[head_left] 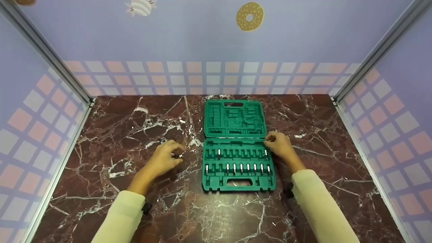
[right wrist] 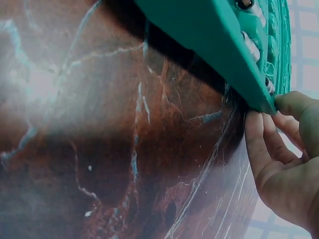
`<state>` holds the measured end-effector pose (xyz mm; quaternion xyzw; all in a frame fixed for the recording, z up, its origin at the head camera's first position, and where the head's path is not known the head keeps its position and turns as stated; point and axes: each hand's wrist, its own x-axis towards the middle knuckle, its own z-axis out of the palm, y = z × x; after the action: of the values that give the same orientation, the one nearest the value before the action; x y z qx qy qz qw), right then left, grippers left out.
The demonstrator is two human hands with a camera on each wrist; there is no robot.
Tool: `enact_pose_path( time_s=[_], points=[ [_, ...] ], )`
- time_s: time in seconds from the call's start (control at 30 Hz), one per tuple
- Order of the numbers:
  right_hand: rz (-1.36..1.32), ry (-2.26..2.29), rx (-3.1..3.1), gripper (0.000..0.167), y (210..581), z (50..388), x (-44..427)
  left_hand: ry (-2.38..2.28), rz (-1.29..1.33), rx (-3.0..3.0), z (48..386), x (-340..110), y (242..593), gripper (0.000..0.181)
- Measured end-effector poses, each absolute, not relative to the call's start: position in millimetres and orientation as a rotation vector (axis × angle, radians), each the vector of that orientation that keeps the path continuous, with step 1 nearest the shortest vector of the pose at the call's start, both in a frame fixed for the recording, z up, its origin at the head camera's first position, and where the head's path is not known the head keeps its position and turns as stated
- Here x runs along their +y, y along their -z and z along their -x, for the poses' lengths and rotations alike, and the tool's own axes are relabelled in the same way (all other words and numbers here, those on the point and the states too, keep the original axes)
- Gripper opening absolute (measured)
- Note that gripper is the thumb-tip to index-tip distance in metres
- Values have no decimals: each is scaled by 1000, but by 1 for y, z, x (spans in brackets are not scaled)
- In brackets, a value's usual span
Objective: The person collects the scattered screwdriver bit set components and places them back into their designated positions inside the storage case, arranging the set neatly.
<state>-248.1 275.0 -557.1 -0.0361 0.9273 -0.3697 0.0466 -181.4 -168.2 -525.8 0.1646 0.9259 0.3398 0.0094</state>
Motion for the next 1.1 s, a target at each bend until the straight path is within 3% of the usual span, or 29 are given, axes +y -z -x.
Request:
enact_pose_path(
  time_s=[0.47, 1.1],
  points=[
    [86, 1107, 2865, 13, 555, 247, 274, -834, -434, 2922, 179, -189, 541, 33],
    [93, 1116, 2854, 11, 557, 246, 273, -715, -524, 3008, 180, -194, 556, 17]
  ],
)
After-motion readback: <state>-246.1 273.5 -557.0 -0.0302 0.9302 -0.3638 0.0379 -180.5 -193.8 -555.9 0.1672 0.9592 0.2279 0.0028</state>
